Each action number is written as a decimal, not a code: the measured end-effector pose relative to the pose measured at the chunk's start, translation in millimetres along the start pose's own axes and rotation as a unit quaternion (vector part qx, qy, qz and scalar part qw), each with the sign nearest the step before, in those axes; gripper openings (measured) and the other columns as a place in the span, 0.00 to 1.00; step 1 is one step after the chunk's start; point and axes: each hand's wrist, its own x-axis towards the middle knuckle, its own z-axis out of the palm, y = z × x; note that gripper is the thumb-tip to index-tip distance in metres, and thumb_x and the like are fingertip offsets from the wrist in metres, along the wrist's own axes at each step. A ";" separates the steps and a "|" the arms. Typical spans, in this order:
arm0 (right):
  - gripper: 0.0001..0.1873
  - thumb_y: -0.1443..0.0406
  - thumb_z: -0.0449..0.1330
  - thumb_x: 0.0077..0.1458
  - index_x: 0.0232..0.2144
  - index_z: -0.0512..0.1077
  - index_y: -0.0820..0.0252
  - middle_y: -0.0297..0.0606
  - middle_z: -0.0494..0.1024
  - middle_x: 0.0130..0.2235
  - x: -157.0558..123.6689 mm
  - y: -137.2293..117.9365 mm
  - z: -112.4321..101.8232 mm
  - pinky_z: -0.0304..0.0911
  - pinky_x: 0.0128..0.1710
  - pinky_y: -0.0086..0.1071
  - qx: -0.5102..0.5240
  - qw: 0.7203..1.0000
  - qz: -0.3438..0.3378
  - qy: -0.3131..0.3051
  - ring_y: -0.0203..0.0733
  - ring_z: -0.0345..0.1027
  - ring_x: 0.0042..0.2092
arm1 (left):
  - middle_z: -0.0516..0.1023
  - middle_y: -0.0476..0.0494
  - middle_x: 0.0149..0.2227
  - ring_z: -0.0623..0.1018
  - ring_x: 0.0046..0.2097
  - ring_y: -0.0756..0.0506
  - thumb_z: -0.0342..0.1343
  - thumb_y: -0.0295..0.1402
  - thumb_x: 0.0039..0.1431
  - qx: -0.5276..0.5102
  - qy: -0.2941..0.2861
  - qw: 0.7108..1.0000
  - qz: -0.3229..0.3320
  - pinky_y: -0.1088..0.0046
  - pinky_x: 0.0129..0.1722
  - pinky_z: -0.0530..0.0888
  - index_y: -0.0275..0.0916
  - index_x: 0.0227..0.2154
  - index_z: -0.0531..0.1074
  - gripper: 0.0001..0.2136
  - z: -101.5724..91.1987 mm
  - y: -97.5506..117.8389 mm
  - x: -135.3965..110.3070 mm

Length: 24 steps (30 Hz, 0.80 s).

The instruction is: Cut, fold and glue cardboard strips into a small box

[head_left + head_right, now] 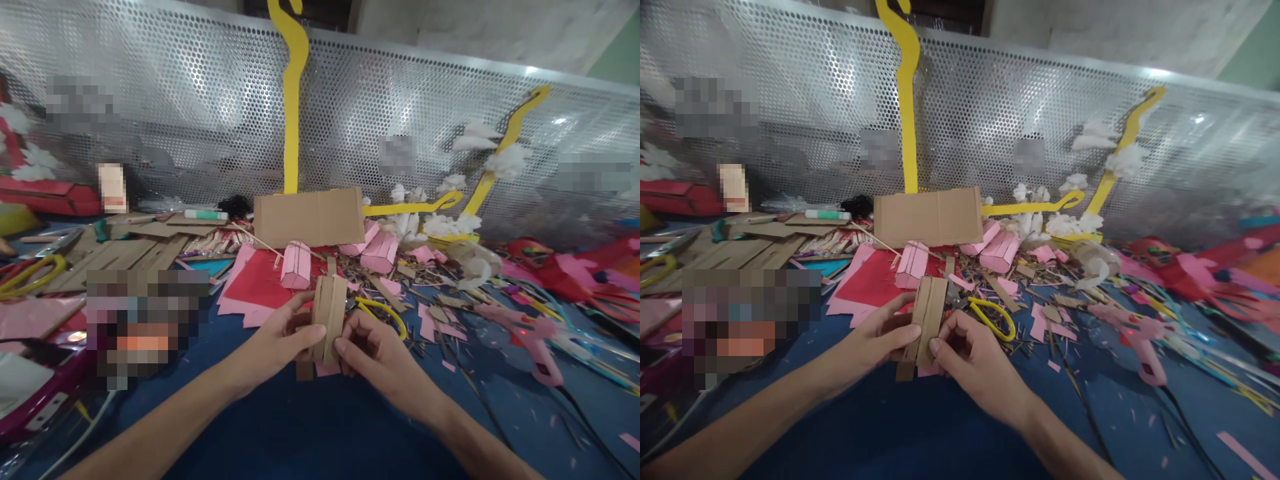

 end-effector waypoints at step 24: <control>0.26 0.53 0.64 0.63 0.59 0.62 0.48 0.40 0.69 0.55 3.4 -5.3 -11.5 0.68 0.36 0.31 0.016 0.994 -0.045 0.096 0.39 0.70 0.42 | 0.84 0.42 0.43 0.81 0.33 0.45 0.63 0.44 0.62 0.029 0.014 0.997 -0.074 0.67 0.36 0.76 0.45 0.57 0.75 0.22 3.4 11.1 -5.8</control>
